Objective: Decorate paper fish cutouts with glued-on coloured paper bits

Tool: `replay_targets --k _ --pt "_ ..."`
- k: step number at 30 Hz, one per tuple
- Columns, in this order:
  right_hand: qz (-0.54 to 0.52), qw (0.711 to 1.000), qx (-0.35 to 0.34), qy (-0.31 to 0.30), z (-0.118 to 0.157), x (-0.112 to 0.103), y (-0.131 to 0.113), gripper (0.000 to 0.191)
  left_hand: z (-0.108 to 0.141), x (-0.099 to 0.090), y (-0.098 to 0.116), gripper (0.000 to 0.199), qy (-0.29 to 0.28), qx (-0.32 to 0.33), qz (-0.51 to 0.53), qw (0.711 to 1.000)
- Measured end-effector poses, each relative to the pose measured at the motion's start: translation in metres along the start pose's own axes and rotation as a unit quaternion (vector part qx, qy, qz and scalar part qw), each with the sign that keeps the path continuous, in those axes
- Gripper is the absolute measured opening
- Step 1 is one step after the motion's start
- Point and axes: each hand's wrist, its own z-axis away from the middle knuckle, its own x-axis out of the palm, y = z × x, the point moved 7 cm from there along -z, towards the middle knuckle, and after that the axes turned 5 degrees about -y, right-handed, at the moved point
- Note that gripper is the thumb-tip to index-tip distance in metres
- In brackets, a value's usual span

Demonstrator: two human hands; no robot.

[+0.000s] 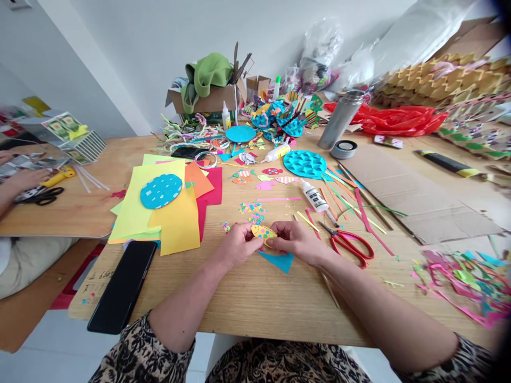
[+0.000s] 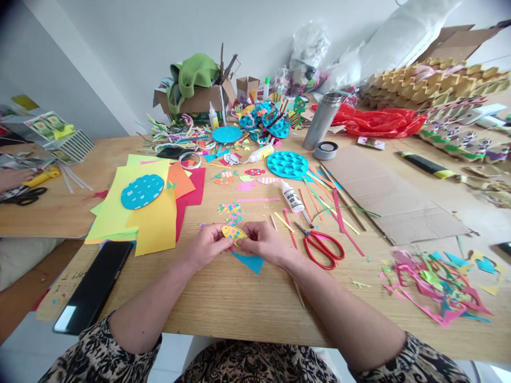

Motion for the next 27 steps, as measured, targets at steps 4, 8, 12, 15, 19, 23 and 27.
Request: replay_targets --k 4,8,12,15,19,23,27 --pt "-0.005 1.000 0.003 -0.008 0.0004 0.0012 -0.0020 0.028 0.0003 0.0001 0.0005 0.005 0.002 -0.001 -0.001 1.000" --pt "-0.017 1.000 0.000 -0.011 0.0006 0.0022 -0.0029 0.026 0.0002 -0.0004 -0.0002 0.006 0.005 0.000 0.000 1.000" --pt "-0.031 0.999 0.004 -0.006 0.0002 0.0025 -0.0013 0.026 -0.0006 -0.0004 -0.0009 0.009 0.005 -0.001 0.004 1.000" --pt "-0.038 0.999 0.006 -0.009 0.0007 0.0027 -0.0022 0.027 -0.0009 -0.0007 -0.0016 0.010 0.004 -0.003 0.006 1.000" --pt "-0.024 1.000 0.007 0.015 0.0019 -0.0019 -0.0034 0.027 -0.0004 -0.0010 -0.0020 0.011 0.003 -0.002 0.006 1.000" --pt "-0.015 1.000 0.006 0.026 0.0020 -0.0037 -0.0033 0.026 0.0008 -0.0012 -0.0005 0.013 0.000 -0.001 0.009 1.000" --pt "-0.023 0.999 0.013 0.023 0.0027 -0.0024 -0.0041 0.026 0.0014 -0.0013 0.0027 0.017 -0.001 0.003 0.011 1.000"
